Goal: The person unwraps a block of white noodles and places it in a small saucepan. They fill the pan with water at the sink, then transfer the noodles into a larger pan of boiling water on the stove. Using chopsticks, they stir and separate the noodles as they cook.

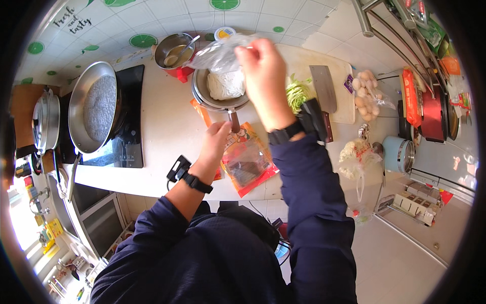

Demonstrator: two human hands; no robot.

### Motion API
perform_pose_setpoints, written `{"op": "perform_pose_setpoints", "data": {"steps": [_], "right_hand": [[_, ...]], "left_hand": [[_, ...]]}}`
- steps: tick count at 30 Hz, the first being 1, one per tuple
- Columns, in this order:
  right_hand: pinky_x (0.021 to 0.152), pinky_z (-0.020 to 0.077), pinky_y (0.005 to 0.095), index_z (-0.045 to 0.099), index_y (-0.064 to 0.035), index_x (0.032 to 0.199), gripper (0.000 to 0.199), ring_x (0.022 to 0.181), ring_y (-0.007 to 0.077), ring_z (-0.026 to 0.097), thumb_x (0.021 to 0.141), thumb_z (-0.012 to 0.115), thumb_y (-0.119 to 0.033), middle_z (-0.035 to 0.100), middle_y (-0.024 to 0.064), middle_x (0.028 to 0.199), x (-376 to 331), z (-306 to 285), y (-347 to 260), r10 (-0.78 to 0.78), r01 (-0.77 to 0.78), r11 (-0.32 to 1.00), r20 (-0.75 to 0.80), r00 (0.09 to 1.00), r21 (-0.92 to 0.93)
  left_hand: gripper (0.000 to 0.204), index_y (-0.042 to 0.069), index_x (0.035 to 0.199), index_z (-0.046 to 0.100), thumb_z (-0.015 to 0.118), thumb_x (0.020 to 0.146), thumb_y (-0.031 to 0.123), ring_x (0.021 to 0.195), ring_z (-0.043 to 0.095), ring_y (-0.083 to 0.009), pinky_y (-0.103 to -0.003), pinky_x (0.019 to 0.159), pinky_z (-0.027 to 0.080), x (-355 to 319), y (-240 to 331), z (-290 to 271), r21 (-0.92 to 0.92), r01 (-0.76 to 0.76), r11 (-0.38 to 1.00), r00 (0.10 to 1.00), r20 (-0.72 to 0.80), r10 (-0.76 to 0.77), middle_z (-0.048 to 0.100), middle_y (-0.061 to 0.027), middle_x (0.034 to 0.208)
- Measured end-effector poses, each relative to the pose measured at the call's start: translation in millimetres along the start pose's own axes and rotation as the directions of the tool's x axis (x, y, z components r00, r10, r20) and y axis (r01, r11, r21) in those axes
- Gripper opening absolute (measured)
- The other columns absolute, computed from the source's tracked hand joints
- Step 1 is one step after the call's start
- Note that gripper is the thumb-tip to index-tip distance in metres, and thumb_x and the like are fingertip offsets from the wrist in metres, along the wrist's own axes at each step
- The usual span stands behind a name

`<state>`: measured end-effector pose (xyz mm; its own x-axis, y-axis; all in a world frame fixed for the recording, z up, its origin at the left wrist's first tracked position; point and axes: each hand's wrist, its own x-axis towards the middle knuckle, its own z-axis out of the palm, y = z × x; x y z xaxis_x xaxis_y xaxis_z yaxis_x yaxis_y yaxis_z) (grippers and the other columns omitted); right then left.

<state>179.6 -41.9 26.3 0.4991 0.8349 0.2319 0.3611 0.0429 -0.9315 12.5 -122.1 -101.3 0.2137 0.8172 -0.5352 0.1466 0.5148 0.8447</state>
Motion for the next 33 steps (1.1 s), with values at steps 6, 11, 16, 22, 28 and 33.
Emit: {"op": "perform_pose_setpoints", "data": {"steps": [6, 11, 16, 22, 28, 33], "right_hand": [[0.064, 0.0485, 0.0283, 0.058, -0.0100, 0.102, 0.011, 0.080, 0.0128, 0.061, 0.098, 0.063, -0.019, 0.062, 0.0013, 0.091, -70, -104, 20, 0.295, -0.191, 0.783, -0.082, 0.952, 0.591], [0.068, 0.0507, 0.0304, 0.056, -0.0127, 0.106, 0.019, 0.087, 0.0134, 0.061, 0.097, 0.066, -0.026, 0.065, 0.0029, 0.102, -194, -143, 88, 0.663, -0.599, 0.706, -0.054, 0.747, 0.378], [0.065, 0.0501, 0.0313, 0.054, -0.0128, 0.107, 0.018, 0.080, 0.0136, 0.060, 0.095, 0.065, -0.019, 0.060, 0.0016, 0.099, -266, -152, 131, 0.843, -0.784, 0.537, -0.168, 0.511, 0.310], [0.057, 0.0495, 0.0274, 0.055, -0.0110, 0.107, 0.019, 0.072, 0.0127, 0.059, 0.092, 0.065, -0.015, 0.059, 0.0017, 0.098, -279, -150, 140, 0.857, -0.820, 0.516, -0.161, 0.490, 0.247], [0.053, 0.0478, 0.0262, 0.056, -0.0097, 0.110, 0.022, 0.063, 0.0112, 0.055, 0.091, 0.066, -0.014, 0.058, 0.0025, 0.096, -279, -163, 153, 0.814, -0.783, 0.580, -0.185, 0.550, 0.223], [0.053, 0.0469, 0.0276, 0.046, -0.0108, 0.127, 0.042, 0.064, 0.0120, 0.053, 0.090, 0.066, -0.011, 0.057, 0.0041, 0.101, -282, -189, 178, 0.836, -0.822, 0.534, -0.269, 0.478, 0.199]], "left_hand": [[0.036, -0.002, 0.096, 0.070, 0.072, 0.090, 0.034, 0.073, 0.060, -0.0147, -0.031, 0.065, 0.048, 33, 10, 22, -0.161, 0.365, 0.917, 0.924, 0.183, -0.336, 0.069, -0.0070, 0.087], [0.035, 0.004, 0.085, 0.066, 0.080, 0.084, 0.036, 0.063, 0.053, -0.0133, -0.031, 0.057, 0.043, 45, 3, 41, -0.037, 0.393, 0.919, 0.920, 0.025, -0.392, 0.061, -0.0043, 0.077], [0.031, 0.005, 0.082, 0.062, 0.080, 0.083, 0.031, 0.059, 0.047, -0.0103, -0.030, 0.054, 0.037, 49, -5, 42, -0.023, 0.208, 0.978, 0.971, -0.117, -0.210, 0.054, 0.0009, 0.070], [0.028, 0.003, 0.083, 0.064, 0.079, 0.083, 0.027, 0.061, 0.048, -0.0096, -0.030, 0.057, 0.040, 34, -5, 38, -0.125, 0.109, 0.986, 0.985, -0.123, -0.124, 0.054, 0.0024, 0.070], [0.019, 0.003, 0.087, 0.066, 0.076, 0.087, 0.019, 0.065, 0.046, -0.0067, -0.026, 0.060, 0.039, 0, 14, 31, -0.174, -0.012, 0.985, 0.995, -0.099, -0.005, 0.056, 0.0045, 0.075], [0.015, 0.003, 0.087, 0.067, 0.075, 0.089, 0.015, 0.068, 0.046, -0.0048, -0.025, 0.062, 0.039, -55, 35, -11, -0.210, -0.081, 0.974, 0.997, -0.013, 0.080, 0.057, 0.0059, 0.077]]}}
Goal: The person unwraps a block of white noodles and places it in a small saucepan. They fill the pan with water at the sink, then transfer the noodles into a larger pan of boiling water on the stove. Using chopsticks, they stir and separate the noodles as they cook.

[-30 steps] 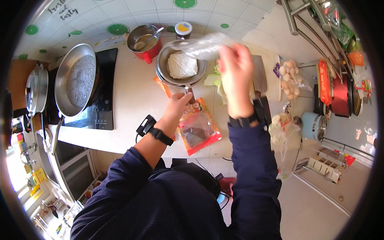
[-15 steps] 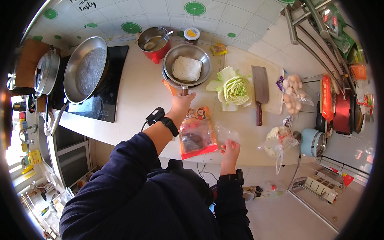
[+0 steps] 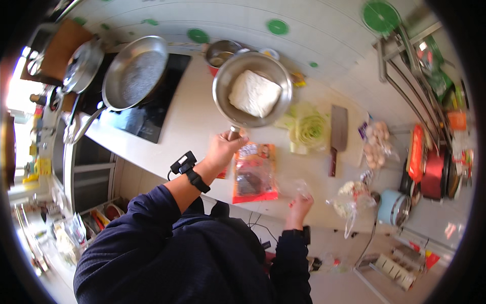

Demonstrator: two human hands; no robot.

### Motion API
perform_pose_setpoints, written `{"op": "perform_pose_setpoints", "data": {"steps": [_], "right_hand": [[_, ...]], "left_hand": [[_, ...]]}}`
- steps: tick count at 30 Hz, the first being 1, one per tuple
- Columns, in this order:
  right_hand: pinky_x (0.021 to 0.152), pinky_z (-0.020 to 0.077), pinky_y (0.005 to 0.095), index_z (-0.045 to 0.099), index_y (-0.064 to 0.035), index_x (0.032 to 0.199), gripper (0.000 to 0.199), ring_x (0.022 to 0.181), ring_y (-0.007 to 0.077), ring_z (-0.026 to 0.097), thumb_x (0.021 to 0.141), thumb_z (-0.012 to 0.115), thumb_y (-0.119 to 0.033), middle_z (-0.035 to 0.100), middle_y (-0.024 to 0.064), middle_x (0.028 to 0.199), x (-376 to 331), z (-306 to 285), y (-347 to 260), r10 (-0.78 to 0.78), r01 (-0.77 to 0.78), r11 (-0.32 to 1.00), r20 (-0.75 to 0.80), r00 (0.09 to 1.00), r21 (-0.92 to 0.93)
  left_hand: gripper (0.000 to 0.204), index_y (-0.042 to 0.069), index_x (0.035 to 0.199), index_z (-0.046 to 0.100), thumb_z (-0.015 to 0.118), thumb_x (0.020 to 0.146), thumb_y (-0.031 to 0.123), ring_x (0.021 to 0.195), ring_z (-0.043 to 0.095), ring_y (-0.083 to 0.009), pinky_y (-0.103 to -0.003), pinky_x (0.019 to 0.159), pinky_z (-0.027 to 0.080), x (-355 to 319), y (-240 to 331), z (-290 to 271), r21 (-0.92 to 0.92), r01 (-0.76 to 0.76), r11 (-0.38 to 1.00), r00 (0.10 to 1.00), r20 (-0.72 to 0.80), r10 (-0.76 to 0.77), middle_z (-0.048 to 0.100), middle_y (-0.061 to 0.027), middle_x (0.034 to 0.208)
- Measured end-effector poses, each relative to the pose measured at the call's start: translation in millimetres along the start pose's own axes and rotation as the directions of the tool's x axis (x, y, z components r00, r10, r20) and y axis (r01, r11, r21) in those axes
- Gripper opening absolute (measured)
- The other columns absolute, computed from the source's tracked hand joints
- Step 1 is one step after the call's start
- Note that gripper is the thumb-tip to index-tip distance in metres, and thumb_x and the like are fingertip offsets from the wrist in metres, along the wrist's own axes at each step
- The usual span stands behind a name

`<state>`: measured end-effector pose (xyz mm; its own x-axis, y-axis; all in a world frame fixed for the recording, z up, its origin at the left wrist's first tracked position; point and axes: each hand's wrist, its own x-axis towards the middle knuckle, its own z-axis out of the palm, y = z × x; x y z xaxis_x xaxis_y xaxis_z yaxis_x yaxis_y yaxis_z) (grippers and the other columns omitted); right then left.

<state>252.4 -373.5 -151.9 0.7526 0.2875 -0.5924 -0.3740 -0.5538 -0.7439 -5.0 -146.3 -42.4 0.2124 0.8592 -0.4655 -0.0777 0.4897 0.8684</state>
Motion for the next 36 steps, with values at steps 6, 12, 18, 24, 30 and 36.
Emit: {"op": "perform_pose_setpoints", "data": {"steps": [6, 12, 18, 24, 30, 36], "right_hand": [[0.094, 0.0441, 0.0466, 0.037, -0.0157, 0.143, 0.050, 0.107, 0.0188, 0.053, 0.094, 0.050, -0.014, 0.049, 0.0021, 0.128, 31, -72, 23, 0.001, 0.008, 0.999, -0.165, 0.986, 0.053], [0.089, 0.0417, 0.0428, 0.053, -0.0099, 0.107, 0.016, 0.095, 0.0161, 0.046, 0.092, 0.049, -0.009, 0.049, -0.0008, 0.100, 6, -61, 3, -0.402, 0.455, 0.882, -0.310, 0.862, 0.120], [0.092, 0.0415, 0.0328, 0.055, -0.0013, 0.118, 0.023, 0.101, 0.0175, 0.052, 0.098, 0.053, -0.013, 0.056, 0.0033, 0.117, -174, 126, -60, -0.655, 0.683, 0.703, -0.194, 0.730, 0.198], [0.080, 0.0445, 0.0287, 0.055, -0.0074, 0.120, 0.020, 0.099, 0.0127, 0.055, 0.101, 0.052, -0.013, 0.058, 0.0049, 0.117, -428, 305, -49, -0.803, 0.728, 0.595, 0.287, 0.522, 0.340], [0.065, 0.0439, 0.0238, 0.058, -0.0051, 0.107, 0.014, 0.068, 0.0101, 0.051, 0.104, 0.053, -0.018, 0.058, 0.0009, 0.079, -635, 423, 17, -0.632, 0.483, 0.701, 0.771, 0.080, 0.524], [0.065, 0.0444, 0.0220, 0.054, -0.0085, 0.096, 0.009, 0.072, 0.0086, 0.052, 0.098, 0.063, -0.010, 0.057, 0.0031, 0.092, -773, 537, 40, -0.611, 0.286, 0.703, 0.759, -0.223, 0.650]], "left_hand": [[0.026, 0.000, 0.102, 0.070, 0.077, 0.088, 0.020, 0.074, 0.057, -0.0082, -0.027, 0.065, 0.047, -86, 39, -105, 0.057, 0.050, 0.997, 0.992, 0.110, -0.057, 0.066, -0.0013, 0.083], [0.023, 0.003, 0.099, 0.072, 0.079, 0.085, 0.019, 0.065, 0.052, -0.0051, -0.022, 0.057, 0.041, -206, 48, -245, -0.018, 0.033, 0.999, 0.999, 0.020, -0.032, 0.062, 0.0030, 0.077], [0.021, 0.003, 0.096, 0.071, 0.081, 0.084, 0.017, 0.062, 0.049, -0.0032, -0.020, 0.054, 0.038, -345, 34, -382, -0.214, -0.155, 0.964, 0.964, -0.245, 0.101, 0.061, 0.0043, 0.075], [0.017, 0.001, 0.102, 0.068, 0.076, 0.087, 0.004, 0.073, 0.056, -0.0050, -0.021, 0.066, 0.046, -463, 28, -499, -0.318, -0.379, 0.869, 0.842, -0.508, 0.181, 0.064, 0.0023, 0.083], [0.022, 0.001, 0.095, 0.069, 0.078, 0.087, 0.018, 0.069, 0.052, -0.0041, -0.021, 0.062, 0.043, -509, 11, -594, -0.225, -0.344, 0.912, 0.635, -0.771, 0.049, 0.062, 0.0030, 0.078], [0.024, 0.001, 0.094, 0.069, 0.077, 0.088, 0.023, 0.060, 0.045, -0.0029, -0.022, 0.054, 0.037, -472, -1, -688, -0.270, -0.362, 0.892, 0.455, -0.886, -0.084, 0.056, 0.0053, 0.069]]}}
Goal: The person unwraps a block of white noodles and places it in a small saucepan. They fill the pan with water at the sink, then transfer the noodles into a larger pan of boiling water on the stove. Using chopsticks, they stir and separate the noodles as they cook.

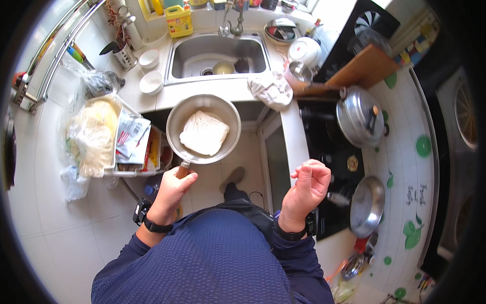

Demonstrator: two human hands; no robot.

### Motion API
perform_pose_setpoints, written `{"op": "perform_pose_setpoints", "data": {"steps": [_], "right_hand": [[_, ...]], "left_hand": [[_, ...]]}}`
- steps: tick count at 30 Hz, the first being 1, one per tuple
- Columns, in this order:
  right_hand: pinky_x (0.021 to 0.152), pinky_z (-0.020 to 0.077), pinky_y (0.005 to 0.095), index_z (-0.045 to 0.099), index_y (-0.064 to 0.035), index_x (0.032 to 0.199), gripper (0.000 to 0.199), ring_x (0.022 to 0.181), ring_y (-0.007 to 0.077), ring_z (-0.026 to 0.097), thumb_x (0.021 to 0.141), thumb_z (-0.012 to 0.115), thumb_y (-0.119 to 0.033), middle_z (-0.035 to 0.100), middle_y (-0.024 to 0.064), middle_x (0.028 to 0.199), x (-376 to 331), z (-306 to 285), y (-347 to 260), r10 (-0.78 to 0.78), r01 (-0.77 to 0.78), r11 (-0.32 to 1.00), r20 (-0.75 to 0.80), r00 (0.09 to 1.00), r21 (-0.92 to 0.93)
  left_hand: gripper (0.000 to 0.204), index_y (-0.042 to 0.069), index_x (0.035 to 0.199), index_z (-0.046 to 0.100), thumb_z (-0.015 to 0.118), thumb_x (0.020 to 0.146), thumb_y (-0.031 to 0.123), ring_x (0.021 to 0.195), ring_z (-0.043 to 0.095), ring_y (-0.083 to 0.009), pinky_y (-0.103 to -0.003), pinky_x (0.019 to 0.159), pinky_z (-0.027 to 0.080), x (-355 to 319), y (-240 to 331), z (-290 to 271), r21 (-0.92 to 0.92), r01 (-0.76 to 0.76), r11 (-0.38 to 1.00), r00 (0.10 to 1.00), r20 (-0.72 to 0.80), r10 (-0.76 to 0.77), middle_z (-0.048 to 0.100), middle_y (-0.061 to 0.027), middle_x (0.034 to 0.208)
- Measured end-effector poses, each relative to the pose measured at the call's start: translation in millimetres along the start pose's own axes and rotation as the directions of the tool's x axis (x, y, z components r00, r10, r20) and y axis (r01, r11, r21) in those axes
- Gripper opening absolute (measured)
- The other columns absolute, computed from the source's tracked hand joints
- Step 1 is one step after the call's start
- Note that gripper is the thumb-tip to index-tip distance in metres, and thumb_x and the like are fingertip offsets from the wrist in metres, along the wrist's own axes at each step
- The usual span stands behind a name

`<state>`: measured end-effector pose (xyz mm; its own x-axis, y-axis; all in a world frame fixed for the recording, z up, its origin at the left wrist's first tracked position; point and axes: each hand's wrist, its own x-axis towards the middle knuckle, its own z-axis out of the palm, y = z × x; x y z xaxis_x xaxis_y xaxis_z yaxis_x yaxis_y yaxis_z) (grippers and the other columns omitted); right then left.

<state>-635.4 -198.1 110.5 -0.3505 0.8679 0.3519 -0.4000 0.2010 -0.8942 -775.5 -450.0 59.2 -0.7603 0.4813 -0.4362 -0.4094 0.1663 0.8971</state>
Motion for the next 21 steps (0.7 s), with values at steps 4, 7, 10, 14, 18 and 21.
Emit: {"op": "perform_pose_setpoints", "data": {"steps": [4, 7, 10, 14, 18, 21], "right_hand": [[0.072, 0.0478, 0.0228, 0.056, -0.0070, 0.113, 0.019, 0.087, 0.0100, 0.058, 0.095, 0.063, -0.005, 0.059, 0.0044, 0.113, 96, 68, 55, 0.045, -0.044, 0.997, -0.013, 0.999, 0.069], [0.078, 0.0483, 0.0234, 0.055, -0.0057, 0.122, 0.028, 0.097, 0.0110, 0.059, 0.095, 0.061, -0.005, 0.060, 0.0040, 0.116, 168, 113, 92, 0.230, -0.231, 0.973, 0.108, 0.967, -0.003], [0.079, 0.0482, 0.0235, 0.054, -0.0047, 0.127, 0.034, 0.101, 0.0114, 0.057, 0.094, 0.062, -0.006, 0.059, 0.0045, 0.122, 233, 163, 128, 0.238, -0.239, 0.971, 0.232, 0.943, -0.023], [0.076, 0.0481, 0.0246, 0.054, -0.0012, 0.123, 0.034, 0.092, 0.0101, 0.056, 0.092, 0.067, -0.008, 0.058, 0.0069, 0.117, 309, 225, 176, 0.233, -0.204, 0.972, 0.347, 0.909, -0.118], [0.081, 0.0521, 0.0304, 0.057, 0.0008, 0.122, 0.036, 0.091, 0.0164, 0.063, 0.091, 0.067, -0.014, 0.067, 0.0093, 0.104, 367, 263, 234, 0.216, -0.069, 0.935, 0.404, 0.889, -0.347], [0.085, 0.0525, 0.0306, 0.061, 0.0015, 0.116, 0.029, 0.097, 0.0162, 0.065, 0.092, 0.066, -0.014, 0.068, 0.0099, 0.108, 399, 284, 271, 0.261, -0.039, 0.879, 0.413, 0.873, -0.474]], "left_hand": [[0.032, 0.006, 0.079, 0.060, 0.077, 0.090, 0.031, 0.057, 0.041, -0.0031, -0.022, 0.051, 0.034, 77, 28, 4, -0.035, -0.003, 0.999, 0.996, -0.084, 0.000, 0.050, 0.0063, 0.064], [0.036, 0.003, 0.093, 0.063, 0.071, 0.094, 0.039, 0.052, 0.036, -0.0026, -0.020, 0.048, 0.028, 126, 57, 4, -0.072, -0.017, 0.997, 0.994, -0.106, 0.009, 0.046, 0.0072, 0.061], [0.043, 0.002, 0.113, 0.061, 0.063, 0.099, 0.042, 0.048, 0.032, -0.0022, -0.020, 0.045, 0.024, 173, 81, -2, -0.118, -0.039, 0.992, 0.995, -0.093, 0.029, 0.043, 0.0071, 0.058], [0.031, 0.002, 0.109, 0.063, 0.070, 0.095, 0.029, 0.057, 0.048, -0.0044, -0.019, 0.051, 0.038, 227, 103, -14, -0.267, 0.065, 0.961, 0.995, -0.058, -0.084, 0.054, 0.0038, 0.069], [0.018, 0.004, 0.100, 0.064, 0.071, 0.085, 0.013, 0.065, 0.060, -0.0082, -0.023, 0.055, 0.048, 319, 108, -39, 0.078, 0.165, 0.983, 0.986, -0.014, -0.165, 0.064, -0.0009, 0.080], [0.015, 0.005, 0.096, 0.064, 0.070, 0.085, 0.011, 0.060, 0.055, -0.0070, -0.023, 0.050, 0.045, 399, 101, -48, 0.172, 0.205, 0.964, 0.976, 0.033, -0.214, 0.061, 0.0010, 0.077]]}}
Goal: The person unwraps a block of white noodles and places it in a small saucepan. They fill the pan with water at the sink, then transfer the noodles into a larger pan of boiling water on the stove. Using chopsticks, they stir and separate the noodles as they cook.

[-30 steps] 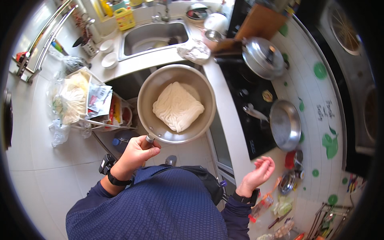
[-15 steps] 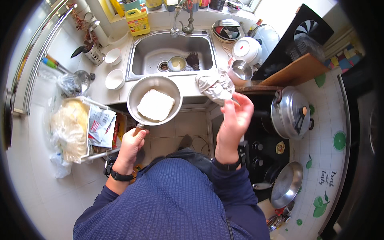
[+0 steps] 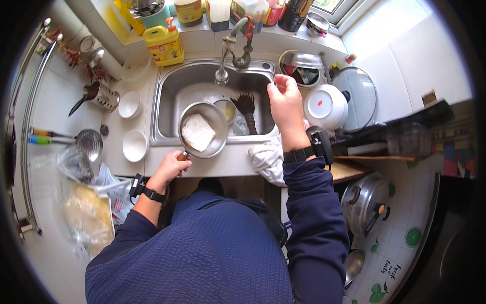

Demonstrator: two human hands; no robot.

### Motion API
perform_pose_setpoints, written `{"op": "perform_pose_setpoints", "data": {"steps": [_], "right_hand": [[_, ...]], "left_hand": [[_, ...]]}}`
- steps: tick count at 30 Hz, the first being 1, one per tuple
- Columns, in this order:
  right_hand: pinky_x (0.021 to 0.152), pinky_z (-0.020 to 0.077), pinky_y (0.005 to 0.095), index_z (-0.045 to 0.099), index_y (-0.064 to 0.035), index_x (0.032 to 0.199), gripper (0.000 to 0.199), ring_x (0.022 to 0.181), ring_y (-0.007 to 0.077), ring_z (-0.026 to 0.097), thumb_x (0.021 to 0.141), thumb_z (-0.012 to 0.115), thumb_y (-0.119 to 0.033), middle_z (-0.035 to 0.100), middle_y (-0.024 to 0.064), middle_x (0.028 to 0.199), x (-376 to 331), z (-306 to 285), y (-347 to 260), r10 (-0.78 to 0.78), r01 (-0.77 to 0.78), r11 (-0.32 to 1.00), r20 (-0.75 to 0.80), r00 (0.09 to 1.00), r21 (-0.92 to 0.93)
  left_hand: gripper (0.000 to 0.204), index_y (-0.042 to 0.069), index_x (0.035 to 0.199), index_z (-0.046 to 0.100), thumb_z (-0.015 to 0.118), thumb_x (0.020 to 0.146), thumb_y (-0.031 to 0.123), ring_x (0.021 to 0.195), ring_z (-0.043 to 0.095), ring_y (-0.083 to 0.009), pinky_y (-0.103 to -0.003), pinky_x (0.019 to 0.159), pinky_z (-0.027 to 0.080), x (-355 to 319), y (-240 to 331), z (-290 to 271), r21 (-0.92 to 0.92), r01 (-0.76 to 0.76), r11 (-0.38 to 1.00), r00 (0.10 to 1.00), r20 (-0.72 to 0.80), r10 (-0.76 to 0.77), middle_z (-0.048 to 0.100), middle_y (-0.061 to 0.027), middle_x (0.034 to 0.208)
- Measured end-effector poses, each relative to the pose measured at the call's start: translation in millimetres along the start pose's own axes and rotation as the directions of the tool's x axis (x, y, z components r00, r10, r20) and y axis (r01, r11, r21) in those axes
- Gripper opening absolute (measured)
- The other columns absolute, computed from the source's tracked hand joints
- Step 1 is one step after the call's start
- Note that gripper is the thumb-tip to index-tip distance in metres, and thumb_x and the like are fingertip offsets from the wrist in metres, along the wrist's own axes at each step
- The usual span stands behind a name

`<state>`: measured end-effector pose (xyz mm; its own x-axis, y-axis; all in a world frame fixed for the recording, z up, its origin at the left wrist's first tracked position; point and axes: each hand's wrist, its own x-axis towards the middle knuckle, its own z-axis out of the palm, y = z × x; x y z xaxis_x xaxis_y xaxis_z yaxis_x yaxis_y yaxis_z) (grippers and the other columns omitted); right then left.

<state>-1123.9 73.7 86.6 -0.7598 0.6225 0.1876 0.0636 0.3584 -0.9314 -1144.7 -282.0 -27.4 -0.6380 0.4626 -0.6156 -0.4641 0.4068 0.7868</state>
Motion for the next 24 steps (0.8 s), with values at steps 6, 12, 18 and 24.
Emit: {"op": "perform_pose_setpoints", "data": {"steps": [6, 12, 18, 24], "right_hand": [[0.096, 0.0483, 0.0301, 0.059, 0.0032, 0.128, 0.036, 0.111, 0.0178, 0.062, 0.096, 0.062, -0.014, 0.067, 0.0116, 0.121, 83, 43, 38, 0.162, -0.128, 0.978, 0.212, 0.964, -0.165], [0.106, 0.0423, 0.0347, 0.053, 0.0033, 0.137, 0.046, 0.123, 0.0263, 0.057, 0.098, 0.058, -0.021, 0.062, 0.0177, 0.131, 149, 143, 90, 0.174, -0.068, 0.963, 0.411, 0.895, -0.260], [0.115, 0.0339, 0.0339, 0.044, 0.0029, 0.145, 0.054, 0.140, 0.0287, 0.044, 0.102, 0.051, -0.028, 0.049, 0.0203, 0.149, 174, 189, 136, 0.105, 0.041, 0.947, 0.428, 0.898, -0.319], [0.119, 0.0274, 0.0349, 0.051, -0.0008, 0.142, 0.045, 0.145, 0.0286, 0.038, 0.103, 0.050, -0.023, 0.047, 0.0182, 0.151, 164, 183, 135, 0.115, 0.069, 0.954, 0.570, 0.814, -0.292]], "left_hand": [[0.018, 0.005, 0.096, 0.060, 0.073, 0.087, 0.013, 0.048, 0.042, -0.0047, -0.022, 0.044, 0.037, 82, -5, -3, -0.352, 0.070, 0.934, 0.995, 0.096, -0.038, 0.053, 0.0031, 0.070], [0.017, 0.004, 0.096, 0.062, 0.074, 0.087, 0.013, 0.051, 0.043, -0.0039, -0.021, 0.044, 0.034, 146, 17, 2, -0.406, 0.120, 0.906, 0.985, 0.165, -0.057, 0.055, 0.0043, 0.070], [0.016, 0.006, 0.096, 0.062, 0.073, 0.087, 0.011, 0.051, 0.042, -0.0024, -0.020, 0.045, 0.033, 173, 30, 1, -0.434, 0.172, 0.884, 0.978, 0.180, -0.102, 0.055, 0.0051, 0.072], [0.016, 0.007, 0.097, 0.061, 0.074, 0.087, 0.011, 0.051, 0.042, -0.0023, -0.020, 0.044, 0.032, 198, 36, 1, -0.418, 0.118, 0.901, 0.984, 0.171, -0.049, 0.055, 0.0049, 0.073]]}}
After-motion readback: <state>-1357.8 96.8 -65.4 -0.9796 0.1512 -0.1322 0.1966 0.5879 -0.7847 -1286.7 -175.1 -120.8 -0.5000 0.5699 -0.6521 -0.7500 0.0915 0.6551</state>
